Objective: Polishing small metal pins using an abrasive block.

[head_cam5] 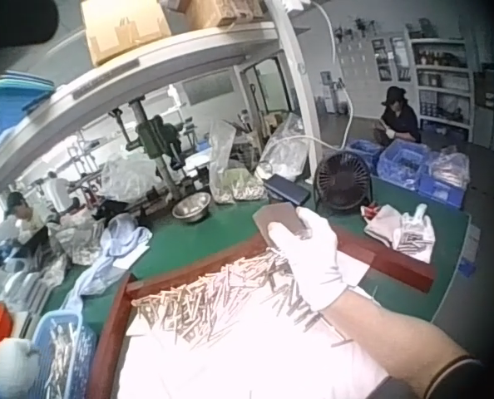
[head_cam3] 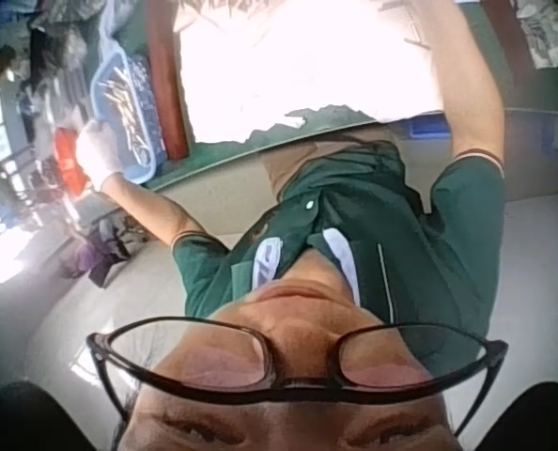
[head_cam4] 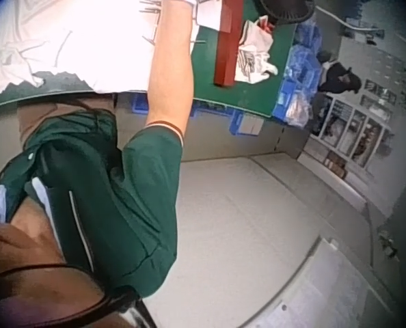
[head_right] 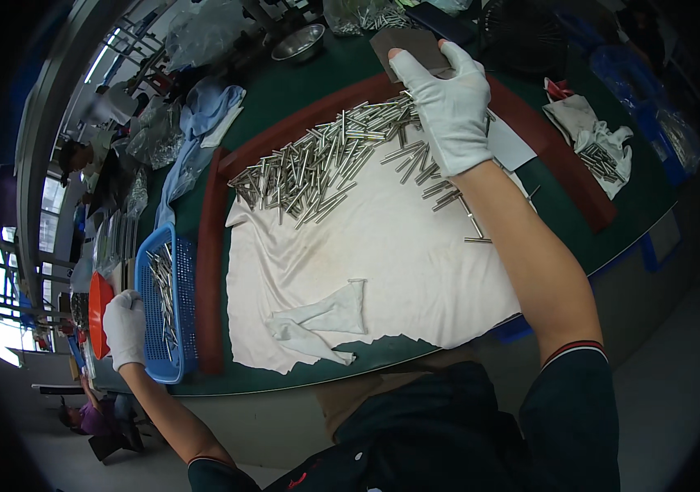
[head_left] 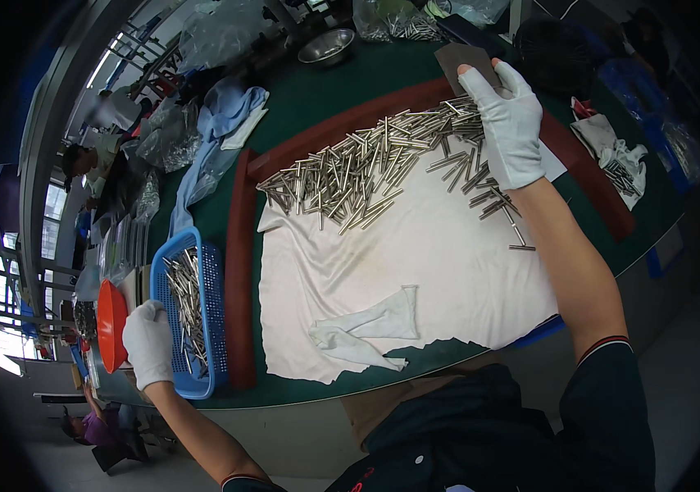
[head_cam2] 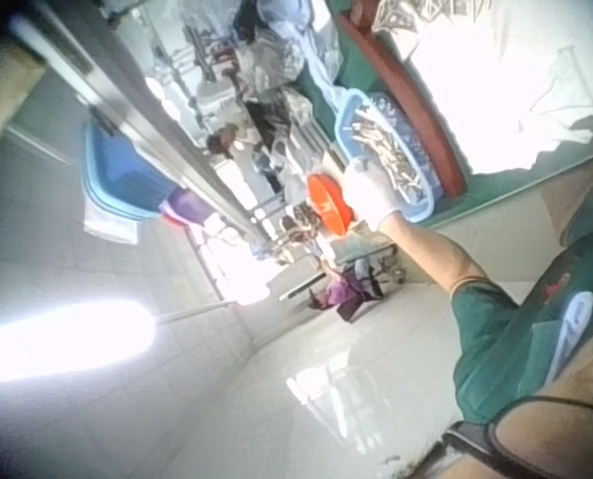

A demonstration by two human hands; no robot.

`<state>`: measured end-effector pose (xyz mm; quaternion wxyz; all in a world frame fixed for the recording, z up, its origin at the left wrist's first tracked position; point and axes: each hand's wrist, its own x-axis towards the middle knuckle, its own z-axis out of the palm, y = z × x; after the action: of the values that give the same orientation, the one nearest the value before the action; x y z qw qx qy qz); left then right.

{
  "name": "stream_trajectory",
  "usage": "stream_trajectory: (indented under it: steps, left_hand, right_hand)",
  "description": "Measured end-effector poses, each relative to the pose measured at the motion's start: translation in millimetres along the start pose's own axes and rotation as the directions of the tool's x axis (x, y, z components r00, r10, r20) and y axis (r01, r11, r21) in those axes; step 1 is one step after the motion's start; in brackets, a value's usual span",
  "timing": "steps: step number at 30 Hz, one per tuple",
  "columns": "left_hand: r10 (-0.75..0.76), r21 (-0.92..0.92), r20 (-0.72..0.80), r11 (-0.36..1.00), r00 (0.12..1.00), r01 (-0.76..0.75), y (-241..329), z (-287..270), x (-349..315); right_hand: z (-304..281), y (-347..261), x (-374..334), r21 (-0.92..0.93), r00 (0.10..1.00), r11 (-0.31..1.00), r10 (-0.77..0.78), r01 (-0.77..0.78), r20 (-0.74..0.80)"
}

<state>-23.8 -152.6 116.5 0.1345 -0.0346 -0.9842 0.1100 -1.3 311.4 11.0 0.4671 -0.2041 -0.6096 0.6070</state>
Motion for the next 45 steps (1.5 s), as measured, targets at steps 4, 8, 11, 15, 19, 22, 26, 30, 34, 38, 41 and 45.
stream_trajectory:
  steps: [4,8,11,15,19,22,26,30,34,38,41,45]
  left_hand:
    - [0.312,-0.156,-0.278,0.918,0.908,-0.363,81,-24,17]
    - [0.63,-0.407,-0.28,0.605,0.724,-0.684,190,3,15]
    - [0.717,-0.552,-0.186,0.489,0.672,-0.675,248,26,17]
    - [0.723,-0.492,-0.139,0.542,0.677,-0.681,300,44,29]
    - [0.728,-0.368,-0.117,0.599,0.675,-0.711,320,52,37]
    - [0.751,-0.304,-0.066,0.612,0.657,-0.73,328,47,40]
    - [0.716,-0.446,-0.189,0.547,0.672,-0.708,307,33,44]
    - [0.681,-0.977,0.212,0.155,0.701,0.145,250,9,42]
    - [0.75,-0.676,0.205,-0.356,0.629,0.645,196,35,29]
    - [0.699,-0.499,0.239,-0.507,0.674,0.703,166,55,9]
    - [0.611,-0.626,0.298,-0.455,0.733,0.633,155,69,8]
    - [0.493,-0.74,0.367,-0.359,0.789,0.569,150,71,0]
  right_hand:
    - [-1,2,0,-0.059,1.0,0.998,-0.009,0.008,-0.015]
    - [-3,0,-3,-0.031,1.0,0.999,0.013,-0.013,0.01]
    - [4,5,-6,-0.061,1.0,0.998,0.001,0.0,0.018]
    - [3,6,-5,-0.019,0.999,0.999,0.041,-0.041,0.031]
    - [6,4,-7,-0.03,0.997,0.998,0.062,-0.061,0.051]
    - [5,3,-10,-0.091,0.998,0.995,0.04,-0.035,0.056]
    - [8,6,-10,-0.047,0.995,0.997,0.065,-0.062,0.072]
    - [6,5,-15,-0.066,0.995,0.997,0.031,-0.024,0.096]
    - [10,-2,-29,-0.094,0.98,0.993,0.084,-0.067,0.181]
    - [17,-24,-44,-0.045,0.943,0.979,0.201,-0.196,0.265]
    - [23,-21,-54,-0.007,0.937,0.981,0.188,-0.195,0.294]
    - [24,-22,-64,-0.049,0.914,0.978,0.206,-0.202,0.35]
